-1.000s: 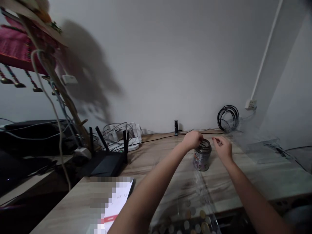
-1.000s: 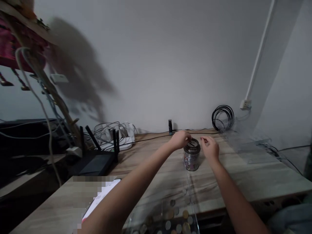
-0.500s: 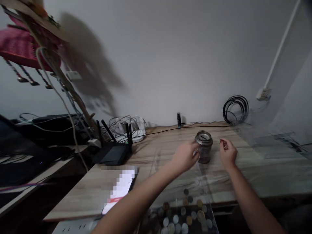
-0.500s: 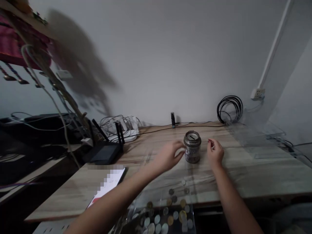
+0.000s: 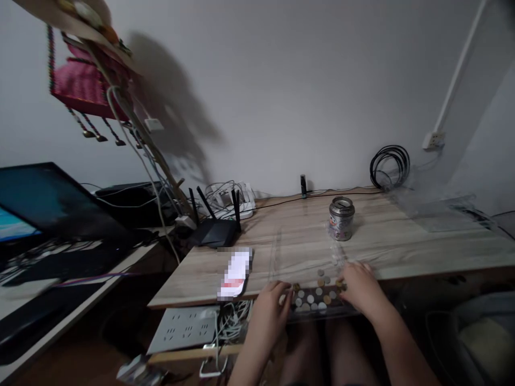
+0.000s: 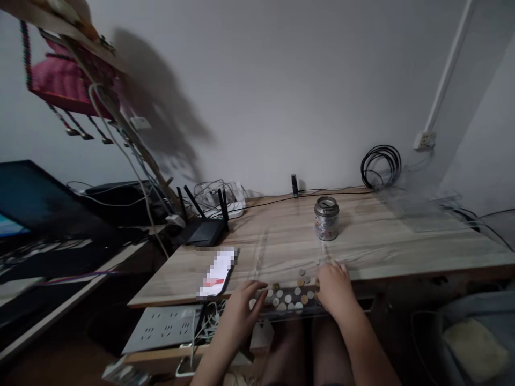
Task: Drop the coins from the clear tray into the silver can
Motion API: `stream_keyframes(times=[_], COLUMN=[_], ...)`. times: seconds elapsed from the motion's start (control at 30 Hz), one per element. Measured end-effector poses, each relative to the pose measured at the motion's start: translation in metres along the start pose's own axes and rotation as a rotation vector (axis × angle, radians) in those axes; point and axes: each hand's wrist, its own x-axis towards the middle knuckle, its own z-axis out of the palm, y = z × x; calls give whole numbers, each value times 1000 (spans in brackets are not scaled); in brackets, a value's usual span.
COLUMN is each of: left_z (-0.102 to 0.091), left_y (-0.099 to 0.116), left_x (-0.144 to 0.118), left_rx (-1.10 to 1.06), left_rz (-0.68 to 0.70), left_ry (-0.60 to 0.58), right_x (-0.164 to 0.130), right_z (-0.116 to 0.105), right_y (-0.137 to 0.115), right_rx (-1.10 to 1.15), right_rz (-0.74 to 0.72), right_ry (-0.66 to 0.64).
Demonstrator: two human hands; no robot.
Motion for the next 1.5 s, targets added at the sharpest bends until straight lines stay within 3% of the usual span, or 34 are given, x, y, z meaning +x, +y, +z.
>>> stream_keyframes(times=[0.1,0.2,0.3,0.4,0.47,0.53,0.6,0.63,0.7,0.77,0.93,1.03,1.1,1.3,1.37,1.5], left_z=[11,16,16,11,8,6,4,2,-4,-10,-25,-34,-41,-45,-43,-37], left_y=[-4,-8,-19,-38,-45,-42,-31,-24,-11,-5,-9,-10,-8,-3,-3,-9], left_x=[7,12,10,8,10,12,15,17,20,23,46,67,78,83,77,64], left_rx=[52,72,33,-3,-28,-53,-89,-119,-159,-95,298,378,312,245,255,217], left_rz=[-43,-6,15,-112,-159,-106,9,69,186,246,259,301,342,242,253,378], left_ry=[-36,-54,73,260,262,201,100,18,-254,-465,-579,-742,-767,-523,-543,-722], right_x=[5,1,-3,-3,-1,3,8,11,17,23,39,47,49,47,47,47], right_z=[1,6,11,15,17,21,24,26,27,26,11,4,4,19,22,20], right_y=[-14,-22,-21,-14,-12,-14,-22,-27,-35,-37,-19,-16,-23,-54,-58,-55], right_rx=[-90,-107,-100,-22,67,142,196,220,253,222,16,-28,7,64,61,93], right_rz=[6,21,31,21,5,-22,-117,-195,-344,-389,-451,-526,-593,-752,-721,-668], right_ry=[-59,-35,-8,75,141,124,10,-64,-184,-242,-371,-395,-395,-458,-483,-531])
